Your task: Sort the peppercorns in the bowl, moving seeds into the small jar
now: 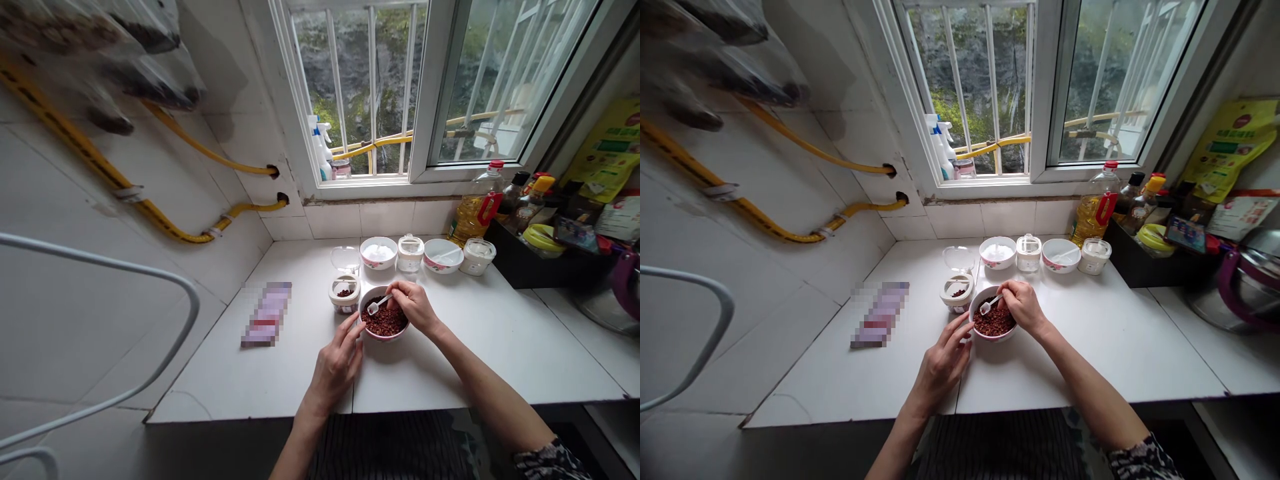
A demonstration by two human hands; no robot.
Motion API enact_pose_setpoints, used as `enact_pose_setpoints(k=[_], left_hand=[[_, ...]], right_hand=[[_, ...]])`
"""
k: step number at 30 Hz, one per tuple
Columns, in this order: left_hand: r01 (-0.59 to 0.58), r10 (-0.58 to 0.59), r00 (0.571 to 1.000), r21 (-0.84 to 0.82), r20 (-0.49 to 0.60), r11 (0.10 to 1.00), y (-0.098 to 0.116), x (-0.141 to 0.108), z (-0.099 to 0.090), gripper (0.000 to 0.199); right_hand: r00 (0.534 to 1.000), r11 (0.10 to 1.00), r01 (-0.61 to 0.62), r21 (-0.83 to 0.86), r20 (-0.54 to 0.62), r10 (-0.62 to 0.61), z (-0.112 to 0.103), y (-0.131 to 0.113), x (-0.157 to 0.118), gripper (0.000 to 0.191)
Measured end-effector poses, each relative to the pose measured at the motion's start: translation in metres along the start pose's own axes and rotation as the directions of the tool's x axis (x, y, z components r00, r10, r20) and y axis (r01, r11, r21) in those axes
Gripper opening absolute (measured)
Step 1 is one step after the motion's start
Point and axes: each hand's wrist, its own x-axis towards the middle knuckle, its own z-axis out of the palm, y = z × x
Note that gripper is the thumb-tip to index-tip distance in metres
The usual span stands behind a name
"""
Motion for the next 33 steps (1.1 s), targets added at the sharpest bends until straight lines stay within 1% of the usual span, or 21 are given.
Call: enact_pose_setpoints(k=[4, 8, 12, 15, 17, 19, 22, 24, 26, 28, 30, 31, 33], left_hand=[[-0.001, 0.001, 1.000, -0.002, -0.006, 1.000, 0.000, 0.000, 0.001, 0.045], [-0.001, 0.001, 1.000, -0.003, -0.004, 1.000, 0.000, 0.000, 0.001, 0.046], [0.001, -0.001, 1.000, -0.013, 0.002, 1.000, -0.001, -0.001, 0.001, 0.046], [0.000, 0.000, 1.000, -0.016, -0.009, 1.000, -0.002, -0.001, 0.002, 0.046], [0.000, 0.000, 1.000, -0.021, -0.008, 1.000, -0.003, -0.001, 0.003, 0.045], [-0.003, 0.003, 1.000, -0.025, -0.007, 1.000, -0.003, -0.001, 0.004, 0.045], [-0.001, 0.001, 1.000, -0.029, -0.011, 1.000, -0.003, -0.002, 0.004, 0.045], [0.001, -0.002, 1.000, -0.035, -0.003, 0.999, -0.003, -0.001, 0.004, 0.046], [0.000, 0.000, 1.000, -0.035, 0.004, 0.999, -0.002, -0.001, 0.003, 0.047], [0.003, -0.003, 1.000, -0.027, 0.006, 1.000, -0.001, -0.001, 0.002, 0.048], [0.006, -0.006, 1.000, -0.018, 0.007, 1.000, -0.001, 0.000, 0.002, 0.047], [0.004, -0.004, 1.000, -0.014, 0.007, 1.000, -0.001, 0.000, 0.002, 0.047], [-0.004, 0.004, 1.000, -0.010, 0.007, 1.000, 0.000, 0.000, 0.001, 0.046]], right_hand=[[0.996, 0.991, -0.092, 0.102, 0.033, 0.089, 0.001, 0.001, 0.000, 0.017], [0.990, 0.974, -0.143, 0.175, 0.037, 0.139, 0.002, 0.002, 0.001, 0.016], [0.990, 0.966, -0.143, 0.213, 0.018, 0.142, 0.001, 0.003, 0.001, 0.014], [0.989, 0.947, -0.148, 0.286, 0.025, 0.147, 0.000, 0.002, 0.004, 0.017], [0.991, 0.933, -0.125, 0.336, 0.003, 0.132, 0.001, -0.001, 0.008, 0.020], [0.995, 0.931, -0.074, 0.357, -0.035, 0.093, 0.003, -0.005, 0.011, 0.022], [0.997, 0.954, 0.040, 0.297, -0.073, -0.019, 0.013, -0.010, 0.013, 0.023], [0.987, 0.973, 0.155, 0.168, -0.065, -0.146, 0.021, -0.012, 0.013, 0.021], [0.957, 0.957, 0.289, -0.004, -0.015, -0.289, 0.027, -0.013, 0.011, 0.020], [0.922, 0.913, 0.385, -0.137, 0.029, -0.385, 0.028, -0.014, 0.009, 0.021], [0.912, 0.894, 0.404, -0.195, 0.009, -0.410, 0.023, -0.014, 0.007, 0.022], [0.916, 0.899, 0.388, -0.201, -0.027, -0.401, 0.019, -0.015, 0.006, 0.021], [0.933, 0.928, 0.323, -0.188, -0.104, -0.346, 0.008, -0.015, 0.004, 0.019]])
